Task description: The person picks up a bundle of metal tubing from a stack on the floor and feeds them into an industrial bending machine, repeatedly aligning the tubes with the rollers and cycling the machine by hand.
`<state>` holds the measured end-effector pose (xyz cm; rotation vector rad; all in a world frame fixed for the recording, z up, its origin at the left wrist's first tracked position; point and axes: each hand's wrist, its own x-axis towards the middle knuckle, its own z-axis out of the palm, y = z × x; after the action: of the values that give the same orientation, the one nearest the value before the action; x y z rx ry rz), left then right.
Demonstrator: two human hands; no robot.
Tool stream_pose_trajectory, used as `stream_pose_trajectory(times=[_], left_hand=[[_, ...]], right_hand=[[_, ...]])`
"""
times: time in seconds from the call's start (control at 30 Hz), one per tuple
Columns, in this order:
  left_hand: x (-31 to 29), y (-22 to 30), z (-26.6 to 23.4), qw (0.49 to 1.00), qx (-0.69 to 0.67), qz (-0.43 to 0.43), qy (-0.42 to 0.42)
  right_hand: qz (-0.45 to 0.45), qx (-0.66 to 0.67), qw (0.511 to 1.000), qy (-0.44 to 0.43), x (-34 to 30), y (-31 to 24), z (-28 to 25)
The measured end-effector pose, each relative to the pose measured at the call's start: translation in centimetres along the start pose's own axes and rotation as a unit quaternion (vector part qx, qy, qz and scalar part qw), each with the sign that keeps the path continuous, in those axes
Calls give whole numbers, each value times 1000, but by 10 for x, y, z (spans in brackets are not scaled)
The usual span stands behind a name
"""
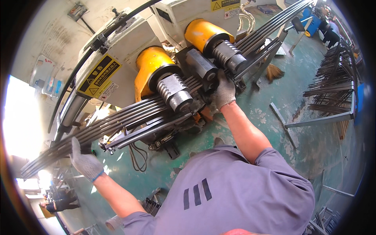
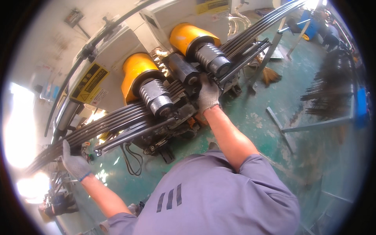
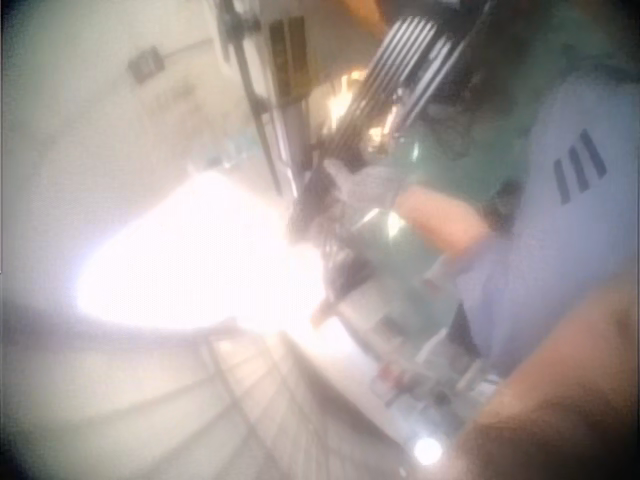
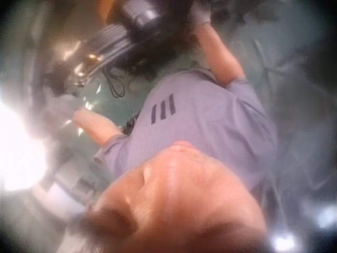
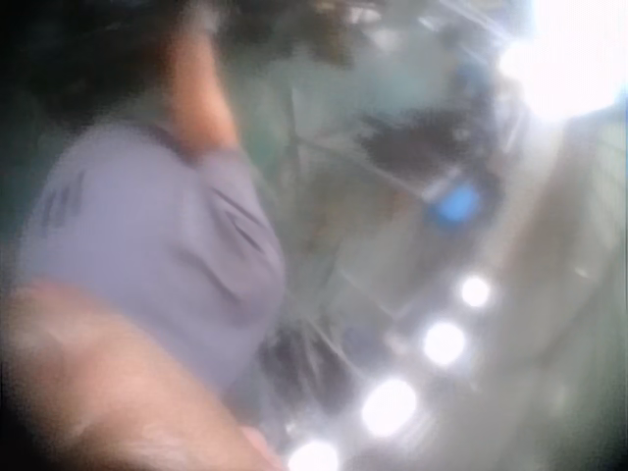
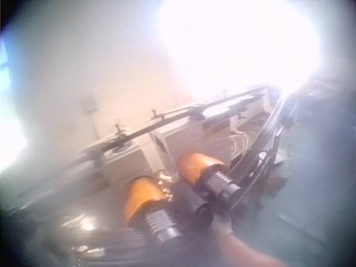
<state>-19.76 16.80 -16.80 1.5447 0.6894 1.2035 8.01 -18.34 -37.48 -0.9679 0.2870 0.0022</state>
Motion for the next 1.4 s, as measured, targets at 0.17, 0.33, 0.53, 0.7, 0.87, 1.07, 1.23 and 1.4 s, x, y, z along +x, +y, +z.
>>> stream_pose_trajectory(times=[0.17,0.33,0.53,0.7,0.87,1.07,1.23,1.4], left_hand=[[11,60,48,999,-25,18,-29],[5,116,99,992,51,35,-110],[-2,141,162,969,81,137,-190],[28,137,197,780,254,494,-289],[7,157,243,829,175,358,-393],[-3,162,247,859,194,245,-405],[-14,162,247,879,124,240,-393],[-18,167,249,883,135,219,-393]], right_hand=[[28,21,999,-11,4,-4,1],[4,-20,998,-52,-5,-36,13],[-114,-152,979,-72,46,-17,5],[-243,-255,929,-111,62,-1,-7],[-119,-134,980,-90,36,-27,12],[-70,-47,994,-66,29,-29,17],[-148,-124,978,-80,52,-10,4],[-153,-109,978,-90,65,0,1]])
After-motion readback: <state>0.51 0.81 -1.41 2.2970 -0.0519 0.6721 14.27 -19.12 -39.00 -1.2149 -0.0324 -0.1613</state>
